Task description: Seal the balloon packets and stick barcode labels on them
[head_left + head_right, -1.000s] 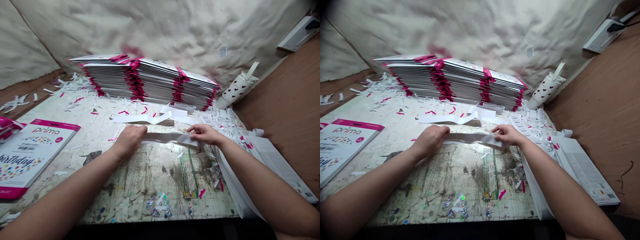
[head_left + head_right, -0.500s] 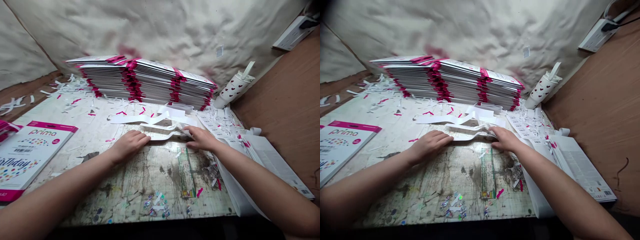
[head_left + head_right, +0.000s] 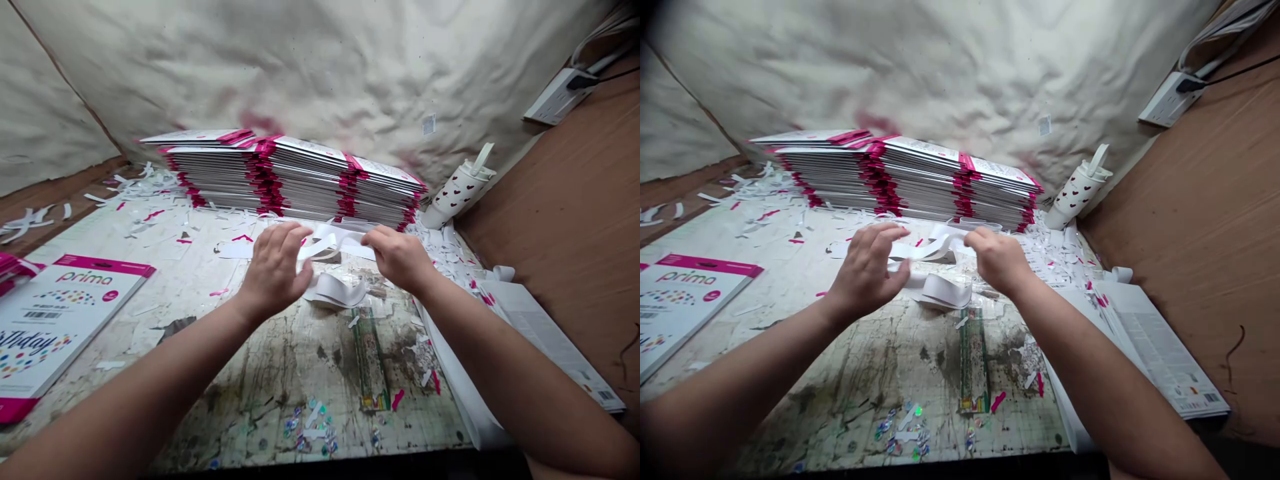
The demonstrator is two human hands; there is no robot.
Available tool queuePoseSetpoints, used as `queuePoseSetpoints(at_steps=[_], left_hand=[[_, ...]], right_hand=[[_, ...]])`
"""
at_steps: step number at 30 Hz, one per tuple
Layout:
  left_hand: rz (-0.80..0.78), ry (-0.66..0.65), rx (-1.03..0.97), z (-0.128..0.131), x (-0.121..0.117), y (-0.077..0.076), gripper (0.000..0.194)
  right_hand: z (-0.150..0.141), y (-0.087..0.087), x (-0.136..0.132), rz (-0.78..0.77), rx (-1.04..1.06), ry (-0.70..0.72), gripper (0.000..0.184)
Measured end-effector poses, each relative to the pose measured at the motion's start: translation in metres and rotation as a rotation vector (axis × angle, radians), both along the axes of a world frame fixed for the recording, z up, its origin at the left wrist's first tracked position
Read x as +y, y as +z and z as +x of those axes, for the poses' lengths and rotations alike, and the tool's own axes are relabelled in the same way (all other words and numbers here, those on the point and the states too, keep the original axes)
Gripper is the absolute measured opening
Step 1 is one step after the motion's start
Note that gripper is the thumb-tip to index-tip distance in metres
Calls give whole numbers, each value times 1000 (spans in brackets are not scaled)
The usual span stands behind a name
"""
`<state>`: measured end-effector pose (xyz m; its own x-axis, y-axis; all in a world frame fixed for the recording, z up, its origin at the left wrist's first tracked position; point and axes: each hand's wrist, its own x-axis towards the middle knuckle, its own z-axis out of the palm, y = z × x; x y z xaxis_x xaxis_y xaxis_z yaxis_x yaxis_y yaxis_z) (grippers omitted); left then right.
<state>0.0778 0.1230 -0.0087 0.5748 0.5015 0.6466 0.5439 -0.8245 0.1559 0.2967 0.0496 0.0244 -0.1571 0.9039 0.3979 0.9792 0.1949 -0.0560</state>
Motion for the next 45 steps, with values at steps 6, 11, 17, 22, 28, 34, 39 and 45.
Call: queuePoseSetpoints(at_steps=[6, 11, 17, 22, 28, 34, 39, 45], left_hand=[[-644, -142, 187, -8, 2, 49, 24], [-1416, -298, 469, -76, 9, 37, 36], [-615, 50, 491, -76, -50, -35, 37], [-481, -265, 643, -60, -101, -73, 73], [-256, -292, 477, -62, -95, -108, 63], [146, -70, 21, -46, -93, -126, 15], [129, -81, 13, -40, -90, -123, 11], [89, -70, -18, -41, -92, -121, 15]], right_hand=[[-19, 43, -30, -171, 307, 194, 21], [8, 7, -48, -864, 927, 39, 34], [-11, -80, -47, -999, 743, -241, 24], [-19, -35, -10, -775, 261, -183, 28], [-26, 62, 138, 20, -101, -76, 36], [-23, 83, 238, -116, -157, -69, 59], [-16, 97, 251, -178, -165, -50, 40], [-12, 108, 255, -155, -162, -68, 28]])
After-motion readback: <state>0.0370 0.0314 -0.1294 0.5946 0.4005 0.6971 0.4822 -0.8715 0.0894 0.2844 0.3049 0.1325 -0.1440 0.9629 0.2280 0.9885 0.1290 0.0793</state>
